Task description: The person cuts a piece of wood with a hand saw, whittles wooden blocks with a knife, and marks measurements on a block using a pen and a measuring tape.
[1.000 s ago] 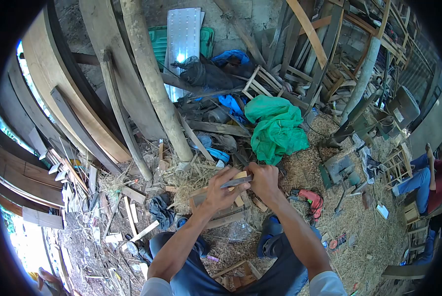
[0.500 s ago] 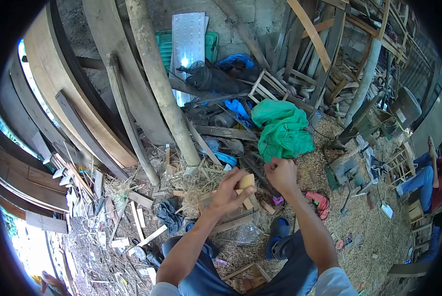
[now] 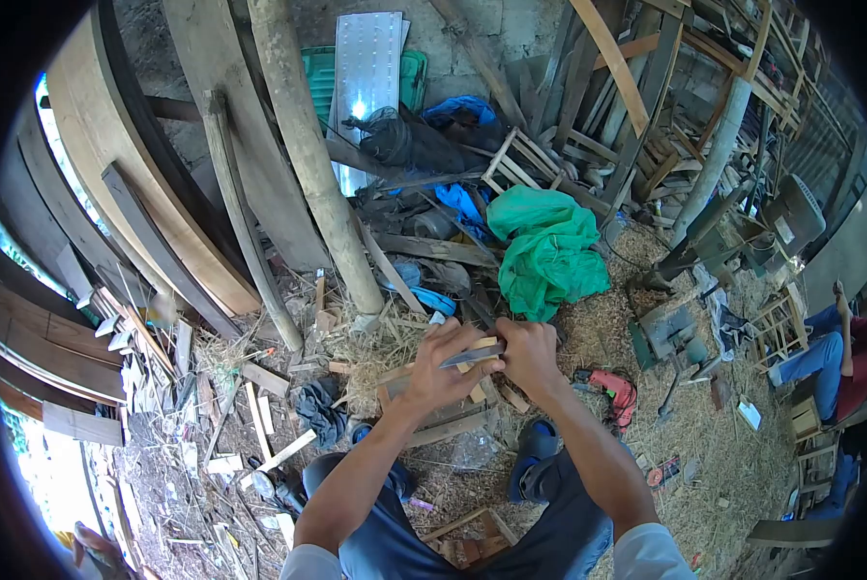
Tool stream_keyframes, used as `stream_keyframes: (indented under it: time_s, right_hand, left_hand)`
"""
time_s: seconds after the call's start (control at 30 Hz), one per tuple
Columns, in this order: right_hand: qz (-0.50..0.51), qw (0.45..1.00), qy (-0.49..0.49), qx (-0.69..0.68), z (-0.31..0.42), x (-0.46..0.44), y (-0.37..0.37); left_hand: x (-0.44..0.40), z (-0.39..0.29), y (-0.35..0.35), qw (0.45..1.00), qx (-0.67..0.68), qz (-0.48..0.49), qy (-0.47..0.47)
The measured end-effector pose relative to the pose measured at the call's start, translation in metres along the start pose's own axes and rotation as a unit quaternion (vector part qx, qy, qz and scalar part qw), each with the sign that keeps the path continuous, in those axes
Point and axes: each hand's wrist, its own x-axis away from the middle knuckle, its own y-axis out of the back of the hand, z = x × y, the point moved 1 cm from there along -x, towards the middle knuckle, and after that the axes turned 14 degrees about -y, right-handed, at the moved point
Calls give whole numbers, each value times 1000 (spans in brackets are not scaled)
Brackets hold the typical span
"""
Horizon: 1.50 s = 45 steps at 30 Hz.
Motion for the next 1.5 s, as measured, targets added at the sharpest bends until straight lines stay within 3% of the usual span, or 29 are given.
stream_keyframes:
  time_s: [0.07,0.23,0.43,0.47,0.5,0.53,0.57,0.63,0.67,0.7,0.8,0.83,0.9,1.03,1.1,1.13,1.2,1.3,1.37,1.43,1.5]
  right_hand:
    - [5,1000,-11,-6,-4,0,-3]
    - [4,997,-70,16,-13,-4,-4]
    - [-14,997,-70,36,-33,-7,-21]
    - [-9,983,-148,108,-45,-10,-23]
    - [-5,958,-223,179,-60,-14,-24]
    - [-5,959,-228,168,-73,-11,-31]
    - [-1,962,-240,129,-77,-5,-50]
    - [-15,966,-232,115,-122,-23,-37]
    - [-13,963,-241,121,-140,-13,-19]
    - [-21,963,-238,124,-136,-19,-15]
    - [-10,949,-311,52,-71,-18,-27]
    - [-1,963,-271,15,-44,-24,-19]
    - [5,973,-232,-15,-6,-24,2]
    - [12,983,-135,-121,10,-4,9]
    - [65,891,-232,-385,8,3,8]
    - [65,891,-234,-384,11,4,12]
    - [150,817,-202,-519,17,2,21]
    - [225,828,-245,-452,6,-4,16]
    - [216,837,-223,-451,5,-7,13]
    - [274,791,-277,-471,1,-8,15]
    - [248,800,-240,-490,2,-6,14]
  left_hand:
    - [1,-2,-4,1000,-18,-3,-7]
    - [-5,-12,-6,994,29,-2,109]
    - [-3,-9,-8,984,33,42,172]
    - [-2,-14,-7,983,32,43,173]
    - [-13,-32,1,997,28,-23,64]
    - [-15,-43,13,996,21,-76,-47]
    - [5,-38,27,998,8,-54,-44]
    - [25,-8,7,976,124,-97,148]
    - [23,1,9,978,119,-32,166]
    - [18,5,3,980,119,-36,158]
    - [15,1,8,960,214,-23,176]
    - [17,2,8,960,213,-18,179]
    - [18,2,5,894,335,-86,285]
    - [28,4,4,907,313,-82,269]
    - [29,4,4,906,304,-81,285]
    - [27,2,4,905,294,-80,298]
    - [26,0,2,899,289,-75,321]
    - [26,0,-2,904,255,-45,340]
    - [23,3,1,917,218,-24,335]
    - [15,0,-1,927,214,-43,305]
    - [8,-2,-2,928,210,-58,302]
